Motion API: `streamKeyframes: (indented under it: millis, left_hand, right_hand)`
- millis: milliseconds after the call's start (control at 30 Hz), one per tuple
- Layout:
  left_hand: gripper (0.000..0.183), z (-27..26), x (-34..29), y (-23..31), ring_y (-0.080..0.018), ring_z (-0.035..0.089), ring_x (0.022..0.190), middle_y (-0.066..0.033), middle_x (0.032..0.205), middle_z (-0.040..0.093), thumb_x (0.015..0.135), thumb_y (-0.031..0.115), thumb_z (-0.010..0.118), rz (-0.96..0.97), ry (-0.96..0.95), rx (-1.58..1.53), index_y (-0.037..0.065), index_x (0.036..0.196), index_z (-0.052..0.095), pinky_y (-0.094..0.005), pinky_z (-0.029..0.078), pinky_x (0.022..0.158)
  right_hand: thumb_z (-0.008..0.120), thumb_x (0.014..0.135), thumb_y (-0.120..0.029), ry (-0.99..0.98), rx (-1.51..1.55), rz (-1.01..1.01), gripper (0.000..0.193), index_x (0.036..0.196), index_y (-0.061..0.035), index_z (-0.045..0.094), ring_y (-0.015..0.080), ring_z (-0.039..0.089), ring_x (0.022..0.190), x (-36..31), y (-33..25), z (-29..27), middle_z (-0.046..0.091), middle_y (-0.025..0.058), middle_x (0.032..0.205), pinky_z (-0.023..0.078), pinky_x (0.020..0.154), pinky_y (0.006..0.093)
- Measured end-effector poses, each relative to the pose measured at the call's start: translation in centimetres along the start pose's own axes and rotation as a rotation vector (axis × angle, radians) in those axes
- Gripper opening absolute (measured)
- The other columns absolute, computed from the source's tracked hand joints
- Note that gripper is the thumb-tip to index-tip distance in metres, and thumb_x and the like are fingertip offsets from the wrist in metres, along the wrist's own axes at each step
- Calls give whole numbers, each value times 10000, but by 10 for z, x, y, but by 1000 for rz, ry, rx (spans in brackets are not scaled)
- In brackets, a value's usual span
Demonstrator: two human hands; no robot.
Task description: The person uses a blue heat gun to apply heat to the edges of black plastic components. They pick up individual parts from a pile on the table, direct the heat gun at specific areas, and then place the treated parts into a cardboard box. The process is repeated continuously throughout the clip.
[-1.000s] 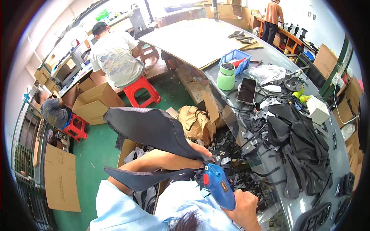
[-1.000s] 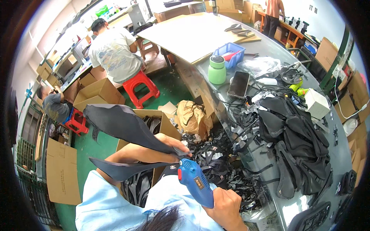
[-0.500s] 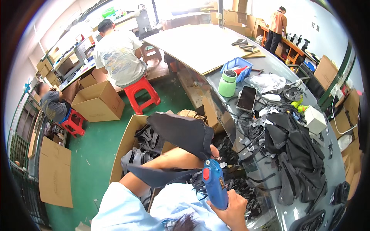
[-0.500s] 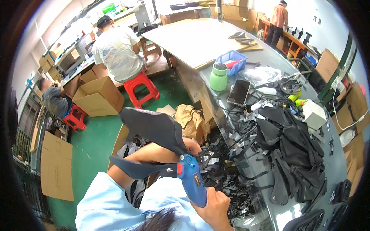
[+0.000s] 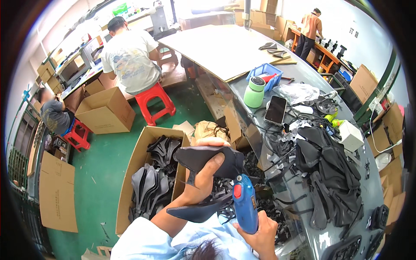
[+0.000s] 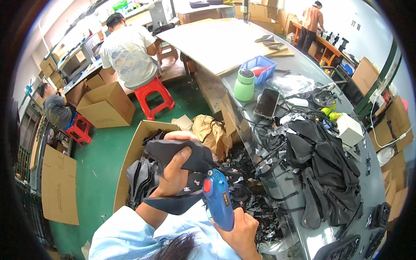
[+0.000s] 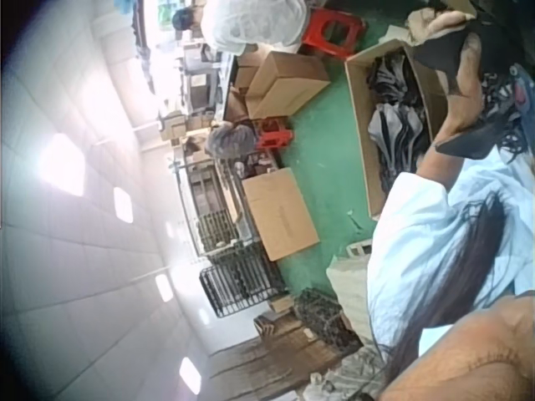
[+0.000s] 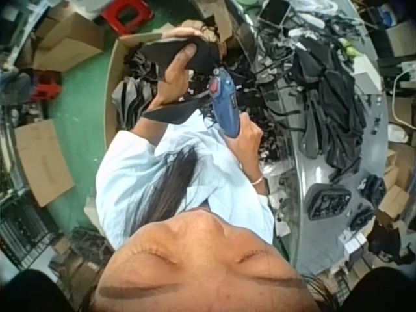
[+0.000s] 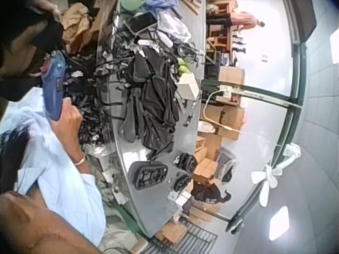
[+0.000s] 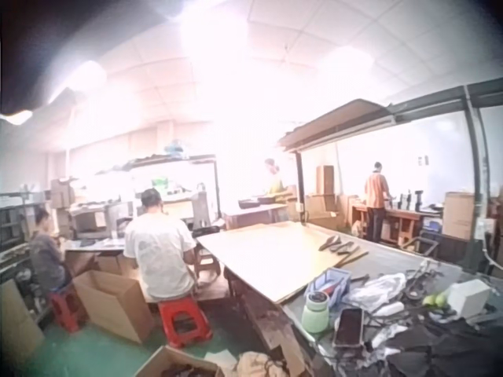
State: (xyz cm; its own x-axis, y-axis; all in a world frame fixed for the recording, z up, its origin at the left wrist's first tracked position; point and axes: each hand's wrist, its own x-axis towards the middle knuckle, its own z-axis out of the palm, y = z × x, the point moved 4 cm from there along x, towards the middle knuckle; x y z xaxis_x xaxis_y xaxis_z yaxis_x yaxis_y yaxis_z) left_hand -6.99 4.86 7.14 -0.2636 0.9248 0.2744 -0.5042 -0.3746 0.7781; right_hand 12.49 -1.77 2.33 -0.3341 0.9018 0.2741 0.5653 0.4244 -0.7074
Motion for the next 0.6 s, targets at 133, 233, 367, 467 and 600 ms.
streamKeyframes:
  millis: [133,233,367,467,600]
  left_hand:
    - [234,-5,-6,-5,-189,506,1033,-115,1081,536,823,8,508,192,-61,191,31,1055,478,-323,372,937]
    - [230,-4,-12,-8,-194,509,1028,-122,1084,532,824,9,506,249,-72,249,23,1052,474,-326,374,934]
    - [234,-1,-17,-7,-202,512,1032,-131,1088,529,830,20,508,291,-52,311,12,1062,477,-330,374,932]
    - [243,2,-21,-7,-203,515,1033,-130,1083,532,838,29,499,231,-18,298,3,1080,488,-329,372,934]
    - [270,3,-24,0,-182,518,1028,-116,1069,546,836,31,497,39,10,287,-8,1104,497,-310,381,920]
  right_hand:
    - [814,615,-304,-6,63,16,471,695,-48,427,255,546,457,4,-7,0,500,78,524,423,437,344]
    - [833,599,-302,-1,68,38,502,696,-35,420,241,565,459,6,-10,0,523,99,539,443,462,320]
    - [822,610,-301,6,110,41,482,697,-43,425,250,551,453,7,-12,3,507,81,528,430,442,334]
    - [829,600,-285,27,73,34,479,704,-37,433,251,557,458,7,-13,2,520,95,539,438,461,330]
    - [815,591,-248,94,-79,-54,435,725,-40,457,276,534,482,5,-13,2,511,92,556,411,478,365]
